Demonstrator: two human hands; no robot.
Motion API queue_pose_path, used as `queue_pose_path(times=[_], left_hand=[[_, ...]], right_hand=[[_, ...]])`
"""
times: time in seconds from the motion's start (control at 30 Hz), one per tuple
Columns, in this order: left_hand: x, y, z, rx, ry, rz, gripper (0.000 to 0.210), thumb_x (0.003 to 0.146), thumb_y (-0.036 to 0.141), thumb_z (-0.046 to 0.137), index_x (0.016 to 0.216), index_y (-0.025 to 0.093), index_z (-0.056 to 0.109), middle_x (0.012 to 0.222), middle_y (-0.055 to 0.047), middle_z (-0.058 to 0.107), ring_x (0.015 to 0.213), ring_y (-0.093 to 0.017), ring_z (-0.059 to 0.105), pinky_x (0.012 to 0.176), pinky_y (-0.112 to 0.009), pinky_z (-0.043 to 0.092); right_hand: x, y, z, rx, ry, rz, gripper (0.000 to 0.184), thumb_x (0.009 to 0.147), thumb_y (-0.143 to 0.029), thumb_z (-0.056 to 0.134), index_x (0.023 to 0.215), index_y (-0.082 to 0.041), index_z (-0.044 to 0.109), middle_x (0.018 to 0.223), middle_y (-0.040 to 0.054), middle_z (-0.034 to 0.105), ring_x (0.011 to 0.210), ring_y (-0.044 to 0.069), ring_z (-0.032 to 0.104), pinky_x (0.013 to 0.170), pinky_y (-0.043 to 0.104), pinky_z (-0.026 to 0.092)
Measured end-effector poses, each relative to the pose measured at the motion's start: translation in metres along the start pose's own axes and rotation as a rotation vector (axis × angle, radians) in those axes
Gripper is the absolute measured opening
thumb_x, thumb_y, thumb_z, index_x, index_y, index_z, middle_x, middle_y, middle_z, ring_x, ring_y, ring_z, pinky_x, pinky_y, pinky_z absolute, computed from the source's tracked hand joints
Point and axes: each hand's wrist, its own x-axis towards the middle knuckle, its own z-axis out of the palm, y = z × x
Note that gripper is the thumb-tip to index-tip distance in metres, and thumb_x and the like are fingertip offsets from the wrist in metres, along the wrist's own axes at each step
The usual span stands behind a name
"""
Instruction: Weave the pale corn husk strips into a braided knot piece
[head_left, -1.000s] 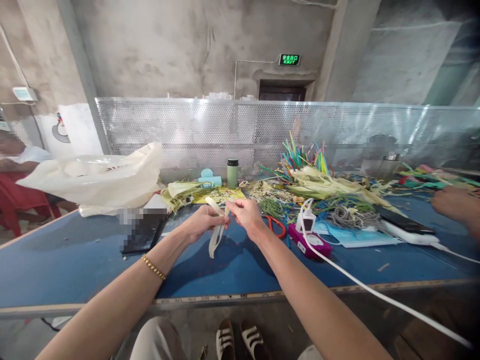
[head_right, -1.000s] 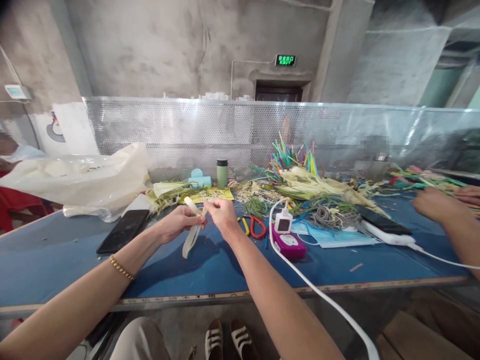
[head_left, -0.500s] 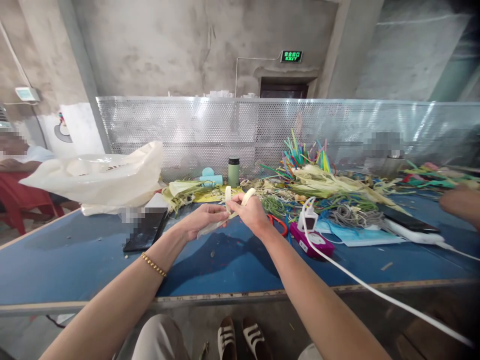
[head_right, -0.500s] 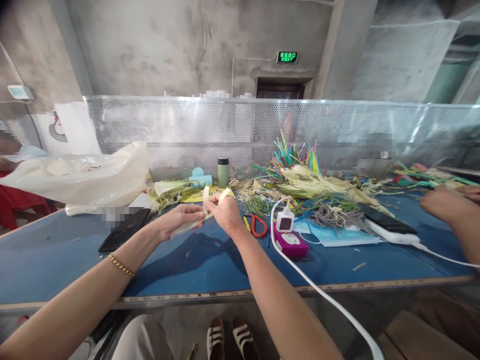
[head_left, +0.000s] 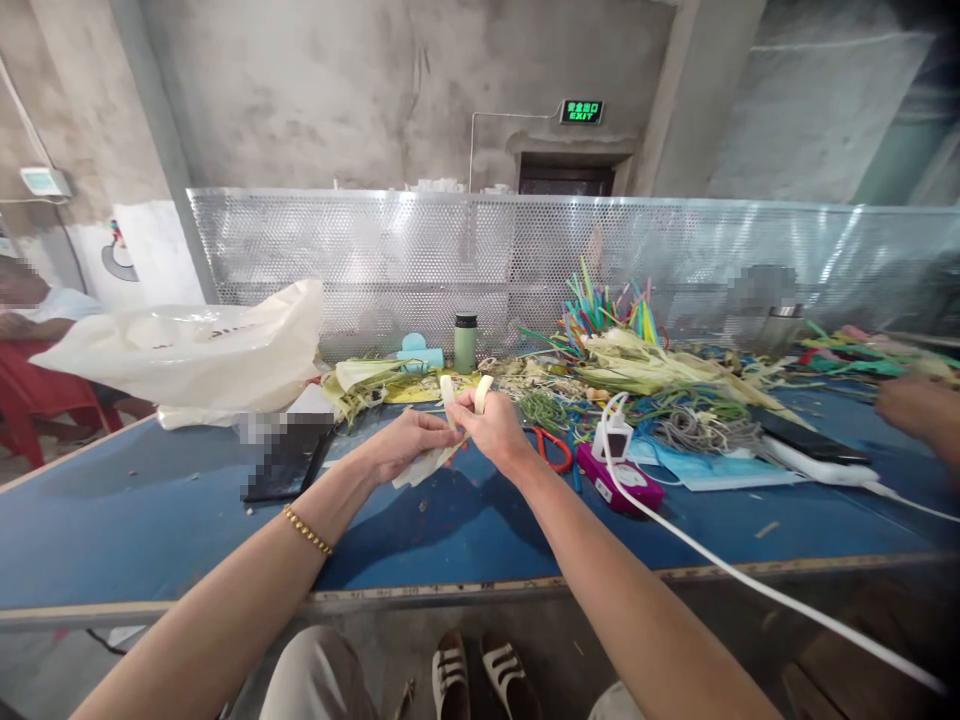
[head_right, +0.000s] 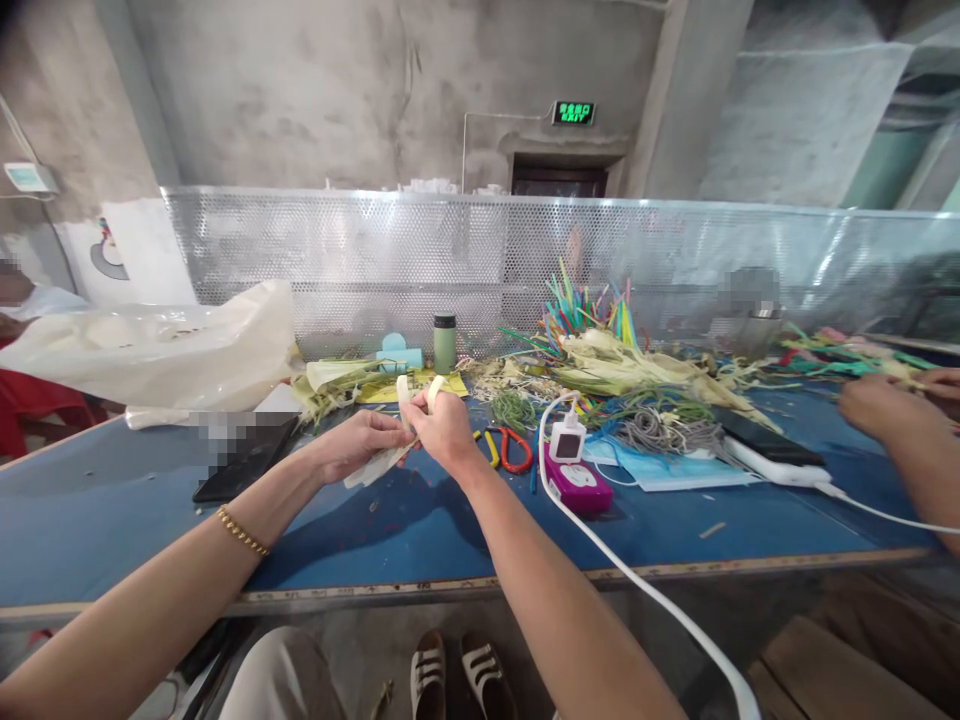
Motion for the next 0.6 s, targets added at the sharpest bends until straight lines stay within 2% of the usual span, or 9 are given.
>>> queue_pose_path(times=[0.23, 0.33, 0.43, 0.53, 0.6], left_hand=[[-0.0036, 0.0027, 0.0031, 0.052, -0.092, 0.072, 0.018, 0.066, 0.03, 0.08, 0.061, 0.014, 0.074, 0.064, -0.006, 0.067, 0.062, -0.013, 0.054, 0.069, -0.027, 0.042], [-0.0041, 0.0026, 0.0014, 0.036, -0.119, 0.049, 0.021, 0.067, 0.034, 0.08, 0.066, 0.013, 0.076, 0.068, -0.007, 0.068, 0.06, -0.012, 0.053, 0.069, -0.028, 0.043], [-0.0039, 0.0025, -0.0002, -0.027, -0.135, 0.058, 0.033, 0.074, 0.045, 0.074, 0.075, 0.012, 0.075, 0.073, -0.008, 0.067, 0.062, -0.013, 0.054, 0.065, -0.028, 0.043], [-0.0032, 0.0024, -0.0004, -0.109, -0.113, 0.095, 0.042, 0.077, 0.053, 0.068, 0.074, 0.012, 0.073, 0.074, -0.008, 0.064, 0.067, -0.015, 0.056, 0.063, -0.028, 0.043], [-0.0027, 0.0023, 0.0001, -0.1, -0.111, 0.108, 0.041, 0.076, 0.052, 0.07, 0.073, 0.012, 0.072, 0.071, -0.006, 0.062, 0.065, -0.014, 0.054, 0.061, -0.027, 0.042]], right_hand=[[-0.0013, 0.001, 0.0023, 0.014, 0.022, -0.001, 0.021, 0.078, -0.029, 0.06, 0.061, -0.016, 0.062, 0.057, 0.0006, 0.061, 0.055, 0.012, 0.055, 0.053, 0.022, 0.04], [-0.0016, 0.0005, 0.0025, 0.041, 0.015, 0.014, 0.022, 0.077, -0.029, 0.059, 0.059, -0.016, 0.06, 0.055, 0.0001, 0.059, 0.053, 0.011, 0.054, 0.051, 0.021, 0.04], [-0.0015, 0.0009, 0.0025, 0.134, -0.012, 0.073, 0.023, 0.078, -0.033, 0.058, 0.062, -0.017, 0.06, 0.053, -0.0006, 0.057, 0.047, 0.012, 0.053, 0.045, 0.021, 0.039], [-0.0008, 0.0028, 0.0026, 0.198, -0.03, 0.114, 0.023, 0.078, -0.037, 0.059, 0.065, -0.018, 0.061, 0.052, -0.001, 0.057, 0.044, 0.013, 0.054, 0.042, 0.022, 0.04], [-0.0001, 0.0042, 0.0027, 0.204, -0.022, 0.114, 0.022, 0.078, -0.036, 0.06, 0.066, -0.018, 0.061, 0.052, -0.0007, 0.058, 0.045, 0.013, 0.055, 0.043, 0.023, 0.041]])
